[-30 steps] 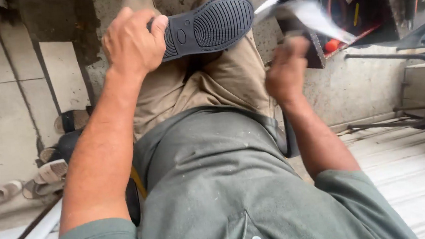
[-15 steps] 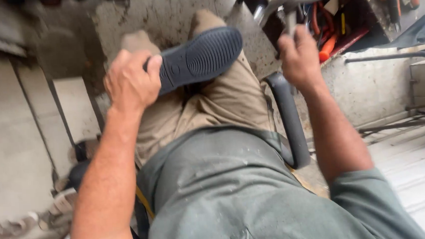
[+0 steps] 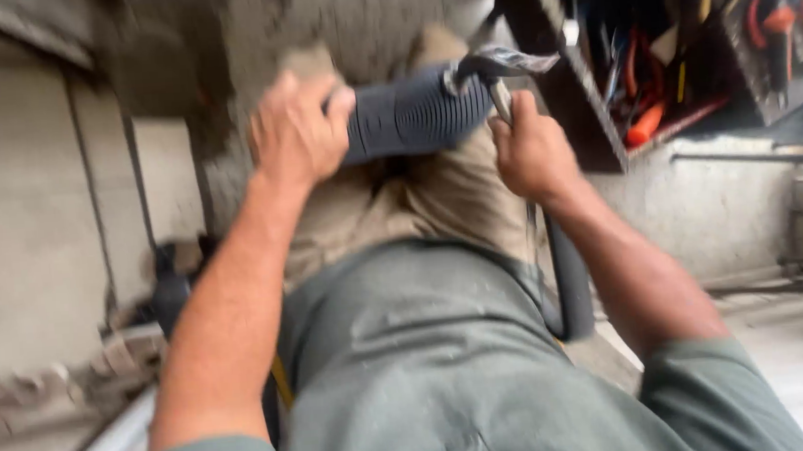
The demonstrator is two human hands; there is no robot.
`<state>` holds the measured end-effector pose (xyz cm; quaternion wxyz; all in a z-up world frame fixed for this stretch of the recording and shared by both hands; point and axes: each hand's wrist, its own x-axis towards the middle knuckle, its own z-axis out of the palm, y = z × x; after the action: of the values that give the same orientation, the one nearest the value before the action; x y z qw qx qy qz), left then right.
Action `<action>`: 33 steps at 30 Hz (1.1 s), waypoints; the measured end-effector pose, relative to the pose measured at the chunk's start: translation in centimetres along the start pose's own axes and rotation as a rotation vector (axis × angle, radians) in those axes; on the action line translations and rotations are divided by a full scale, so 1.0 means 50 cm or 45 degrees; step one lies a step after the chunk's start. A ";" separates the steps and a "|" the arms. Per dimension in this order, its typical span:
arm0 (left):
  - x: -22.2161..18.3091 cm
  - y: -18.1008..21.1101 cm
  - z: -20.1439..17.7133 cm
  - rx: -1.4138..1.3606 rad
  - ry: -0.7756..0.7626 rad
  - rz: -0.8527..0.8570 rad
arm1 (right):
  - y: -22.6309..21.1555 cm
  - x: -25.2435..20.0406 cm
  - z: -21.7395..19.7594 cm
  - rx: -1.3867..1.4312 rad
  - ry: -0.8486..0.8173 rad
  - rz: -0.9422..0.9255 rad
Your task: Hammering the sole of a shoe to secure it, followed by inspection and repositioning.
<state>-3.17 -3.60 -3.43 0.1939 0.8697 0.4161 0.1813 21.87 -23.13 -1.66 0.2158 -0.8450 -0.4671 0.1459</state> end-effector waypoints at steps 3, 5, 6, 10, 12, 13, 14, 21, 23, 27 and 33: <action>-0.033 -0.005 0.004 -0.014 -0.098 -0.063 | -0.077 -0.035 -0.085 -0.058 -0.178 0.121; -0.031 0.003 -0.014 -0.064 -0.053 0.100 | -0.118 -0.047 -0.080 0.249 0.412 -0.439; -0.044 0.005 -0.009 -0.068 -0.067 0.065 | -0.095 -0.057 -0.023 0.251 0.374 -0.440; -0.006 -0.001 -0.011 -0.014 -0.166 0.076 | -0.155 -0.031 0.046 -0.129 -0.261 -0.075; -0.024 -0.008 -0.037 -0.032 -0.262 0.061 | -0.194 -0.054 0.032 -0.164 -0.588 0.185; -0.029 -0.013 -0.065 -0.235 -0.432 0.089 | -0.186 -0.053 0.034 -0.162 -0.570 0.172; -0.035 -0.019 -0.094 -0.442 -0.596 0.123 | -0.180 -0.052 0.036 -0.160 -0.552 0.158; -0.034 -0.063 -0.011 -0.612 -0.016 0.496 | -0.143 -0.042 0.002 0.062 -0.379 -0.004; -0.042 -0.065 0.002 -0.670 0.065 0.591 | -0.166 -0.043 -0.088 0.340 -0.278 0.034; -0.054 -0.116 0.049 -0.792 0.029 0.469 | -0.188 -0.043 -0.195 0.292 0.287 -1.183; -0.057 -0.089 0.019 -0.853 -0.158 0.288 | -0.039 -0.017 0.070 -1.036 0.150 -0.819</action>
<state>-7.31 -3.46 -6.86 0.4719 0.8078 0.2219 0.2748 18.47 -22.15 -3.66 -0.0700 -0.6812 -0.7089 -0.1689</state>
